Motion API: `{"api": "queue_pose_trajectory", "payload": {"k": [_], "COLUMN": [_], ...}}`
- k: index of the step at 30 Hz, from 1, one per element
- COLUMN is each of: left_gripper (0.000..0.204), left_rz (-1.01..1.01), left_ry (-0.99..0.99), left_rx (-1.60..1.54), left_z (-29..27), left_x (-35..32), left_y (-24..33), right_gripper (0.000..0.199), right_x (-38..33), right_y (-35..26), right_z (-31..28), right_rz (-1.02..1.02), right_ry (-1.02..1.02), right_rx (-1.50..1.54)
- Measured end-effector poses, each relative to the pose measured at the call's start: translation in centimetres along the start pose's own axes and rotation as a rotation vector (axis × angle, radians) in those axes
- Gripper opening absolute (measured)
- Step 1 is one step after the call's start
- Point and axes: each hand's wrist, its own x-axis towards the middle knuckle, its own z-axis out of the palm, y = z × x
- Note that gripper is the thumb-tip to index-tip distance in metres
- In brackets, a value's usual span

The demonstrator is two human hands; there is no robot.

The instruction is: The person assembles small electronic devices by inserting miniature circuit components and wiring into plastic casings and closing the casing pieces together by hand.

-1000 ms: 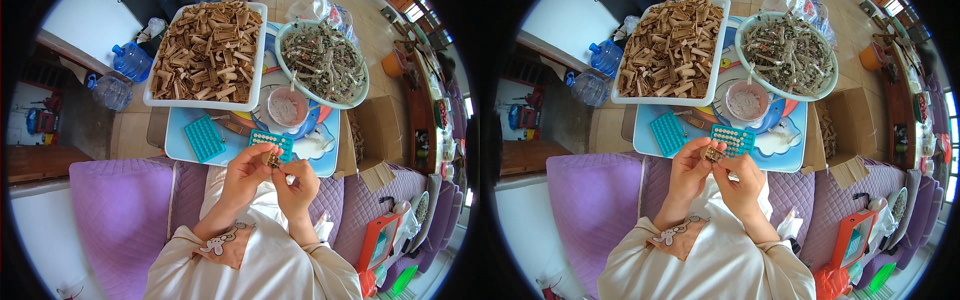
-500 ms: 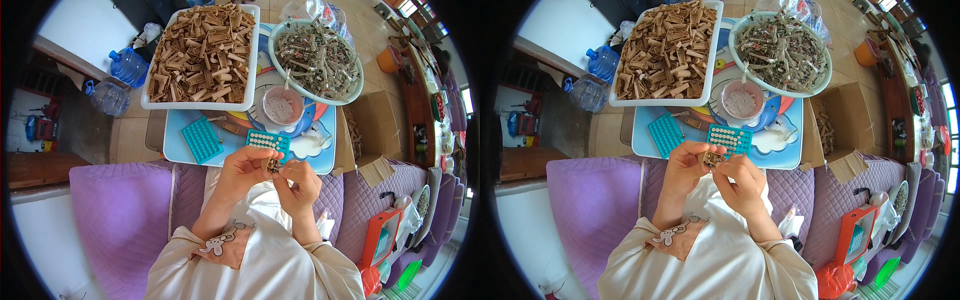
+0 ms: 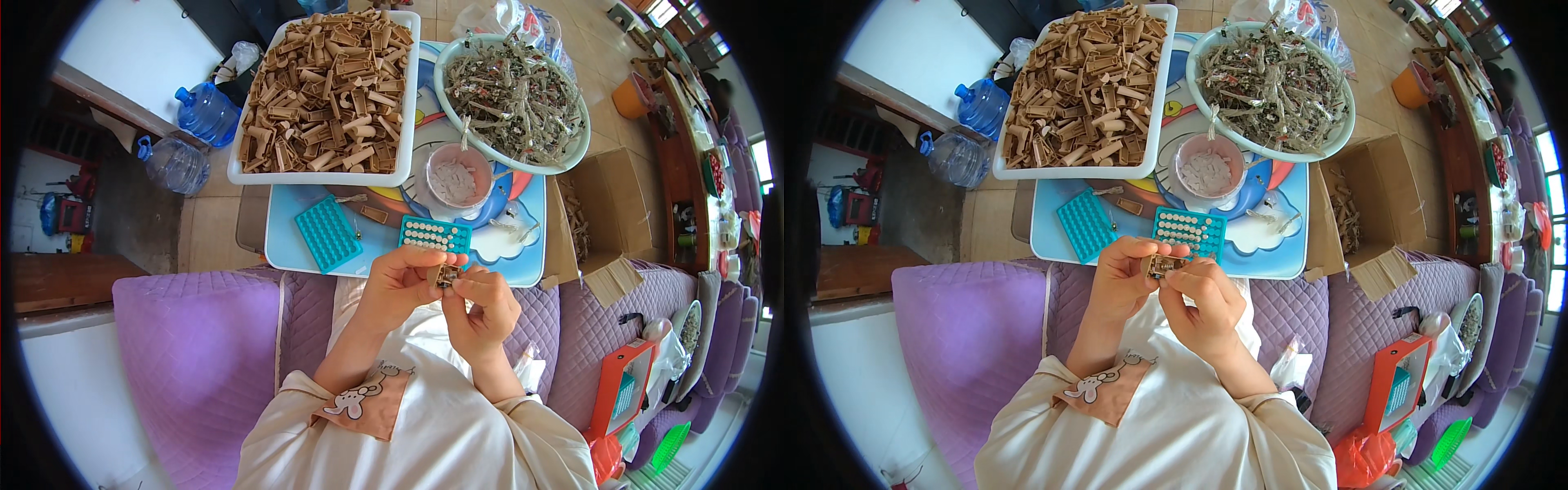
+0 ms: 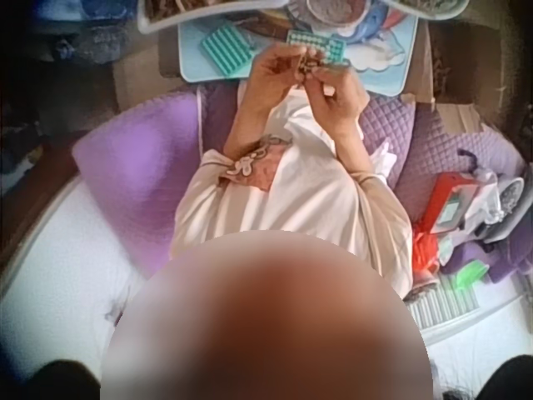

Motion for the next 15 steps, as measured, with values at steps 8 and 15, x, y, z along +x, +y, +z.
{"api": "queue_pose_trajectory", "payload": {"k": [8,15], "left_gripper": [0.035,0.040], "left_rz": [-0.026,-0.043], "left_ry": [0.192,0.252], "left_rx": [0.054,-0.099], "left_z": [0.8,1.2], "left_x": [0.5,0.5], "left_y": [0.7,0.5], "right_gripper": [0.023,0.027], "right_x": [1.4,0.9], "right_y": [0.7,1.1], "right_z": [0.1,0.3], "right_rz": [0.016,-0.012], "right_ry": [-0.185,-0.188], "right_rx": [-0.129,-0.172]}}
